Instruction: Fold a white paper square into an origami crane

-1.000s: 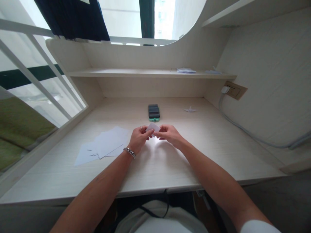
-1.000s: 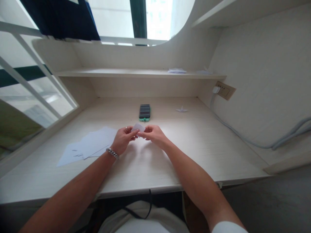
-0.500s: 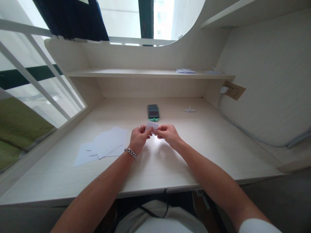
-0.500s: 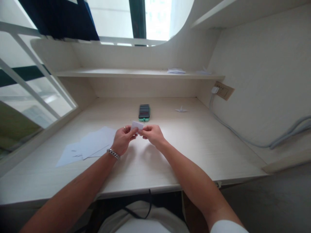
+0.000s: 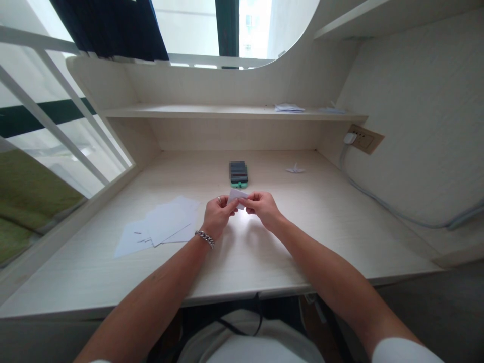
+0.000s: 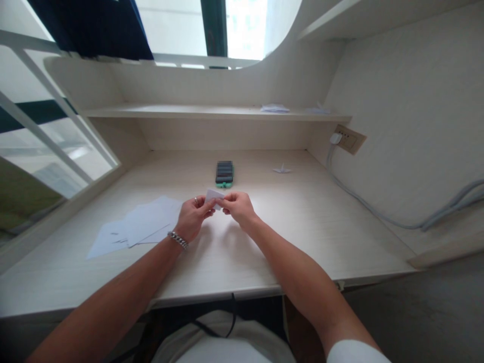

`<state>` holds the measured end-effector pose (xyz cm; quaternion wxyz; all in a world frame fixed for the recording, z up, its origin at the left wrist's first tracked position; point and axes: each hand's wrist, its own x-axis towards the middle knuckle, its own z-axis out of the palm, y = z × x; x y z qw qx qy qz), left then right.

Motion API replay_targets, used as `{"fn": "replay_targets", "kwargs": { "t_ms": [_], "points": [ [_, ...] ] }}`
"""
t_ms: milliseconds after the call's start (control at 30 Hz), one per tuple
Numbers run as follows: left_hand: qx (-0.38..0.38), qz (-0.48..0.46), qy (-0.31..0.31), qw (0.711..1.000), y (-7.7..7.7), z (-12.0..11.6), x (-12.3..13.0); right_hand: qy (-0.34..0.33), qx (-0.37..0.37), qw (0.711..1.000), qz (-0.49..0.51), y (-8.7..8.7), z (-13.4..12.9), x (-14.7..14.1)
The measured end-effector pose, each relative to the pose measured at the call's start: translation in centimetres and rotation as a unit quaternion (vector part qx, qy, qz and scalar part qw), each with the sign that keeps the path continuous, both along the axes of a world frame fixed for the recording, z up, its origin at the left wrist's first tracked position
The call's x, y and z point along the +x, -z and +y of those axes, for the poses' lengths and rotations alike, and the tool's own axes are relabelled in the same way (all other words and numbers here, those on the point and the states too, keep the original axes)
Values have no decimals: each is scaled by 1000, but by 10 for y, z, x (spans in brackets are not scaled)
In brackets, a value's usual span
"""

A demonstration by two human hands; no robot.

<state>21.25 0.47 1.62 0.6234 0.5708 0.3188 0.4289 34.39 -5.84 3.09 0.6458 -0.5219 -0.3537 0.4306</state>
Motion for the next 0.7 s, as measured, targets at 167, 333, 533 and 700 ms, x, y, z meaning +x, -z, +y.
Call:
{"fn": "replay_targets", "kwargs": {
  "t_ms": [167,333,533,700],
  "points": [
    [-8,-2,-1,1000,-1,-1,0,0,-13,1000,23,-2,0,1],
    [-8,2,7,1000,0,-1,0,23,-14,999,32,0,1,4],
    [-7,14,3,1000,2,1,1,40,-8,998,50,2,3,7],
    [-2,22,-5,1000,4,1,1,48,-6,999,13,3,4,6]
  ]
}}
